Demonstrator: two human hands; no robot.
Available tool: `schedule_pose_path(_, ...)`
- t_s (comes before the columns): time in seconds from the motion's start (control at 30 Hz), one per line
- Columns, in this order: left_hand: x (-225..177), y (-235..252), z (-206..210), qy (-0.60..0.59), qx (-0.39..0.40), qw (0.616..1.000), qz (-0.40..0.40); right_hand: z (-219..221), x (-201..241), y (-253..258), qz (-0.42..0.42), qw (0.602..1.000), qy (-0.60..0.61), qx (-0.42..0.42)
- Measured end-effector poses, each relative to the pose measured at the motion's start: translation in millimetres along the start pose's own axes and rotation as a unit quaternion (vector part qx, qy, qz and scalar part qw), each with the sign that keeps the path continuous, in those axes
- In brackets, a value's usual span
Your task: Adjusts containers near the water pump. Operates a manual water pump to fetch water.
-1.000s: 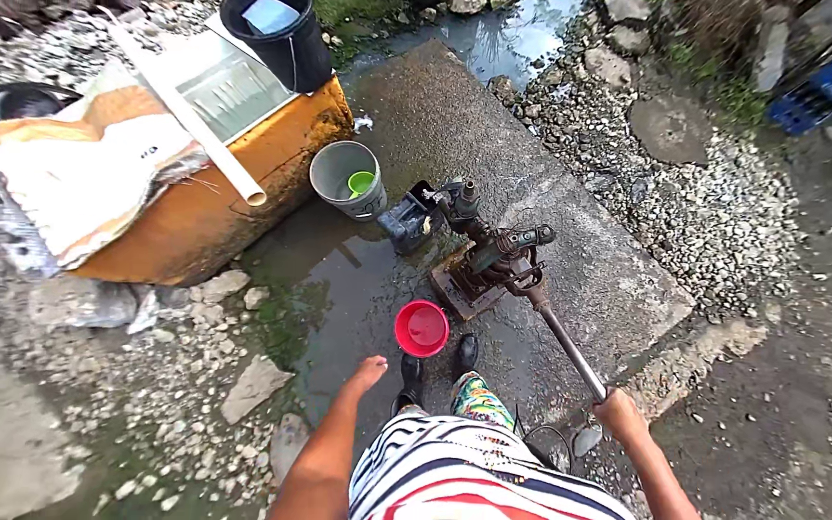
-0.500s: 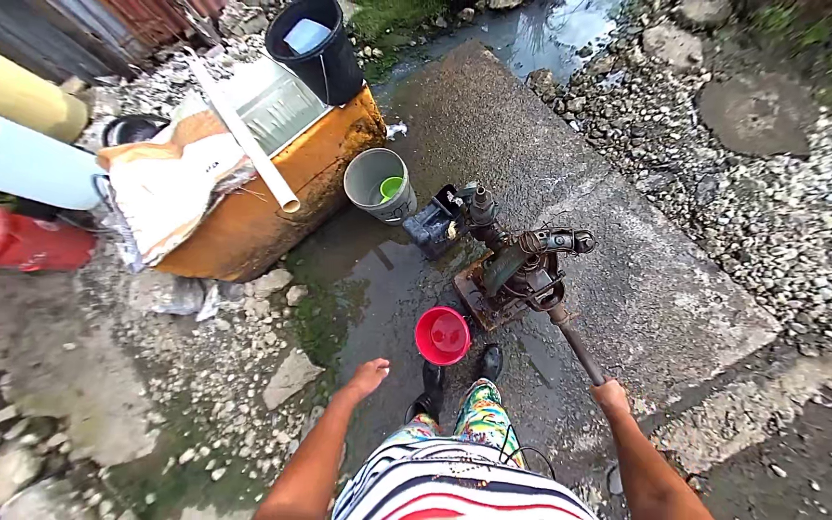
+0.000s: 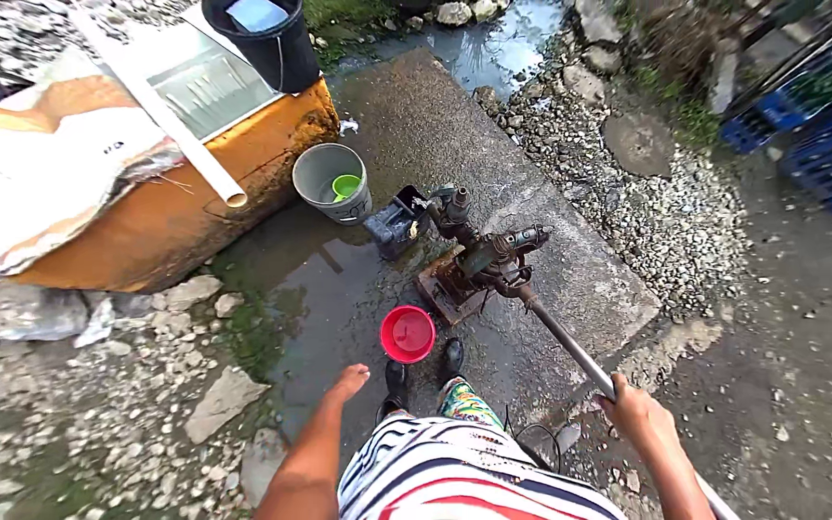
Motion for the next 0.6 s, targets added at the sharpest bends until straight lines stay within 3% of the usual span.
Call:
schedule_pose_path(0.07,-8,-1,-2,0.0,0.001,1.0,0.005,-15,17,-9,0.005,1.0,-0.017,0.005)
schedule_pose_path(0.17,-23,-3,-7,-0.008,-0.011,1.0,0.016,13,8,16,0.011,0.999,0.029,0.04)
schedule_pose_path(0.3,-31,-7,-10,0.003,-0.016,1.0,0.023,84,-31,88,0.027,0.994,0.095,0.039)
schedule_pose_path(0.43,-26,-24,-18,0.037,-0.025,0.999,-0.009,96,-51,160,-0.02,0.997,0.071,-0.007)
schedule_pose_path(0.6,-31,-39,-29,0.054,-0.048,0.997,-0.029,138,-47,232,-0.068,0.994,0.089,0.007)
Point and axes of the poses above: each hand's wrist, its own y-axis towards the middle knuckle, its own z-axis out of the palm, x = y × z, the point moved 7 cm from there along y, towards the middle knuckle, and after that the axes turned 12 degrees about y, right-handed, at the moved point
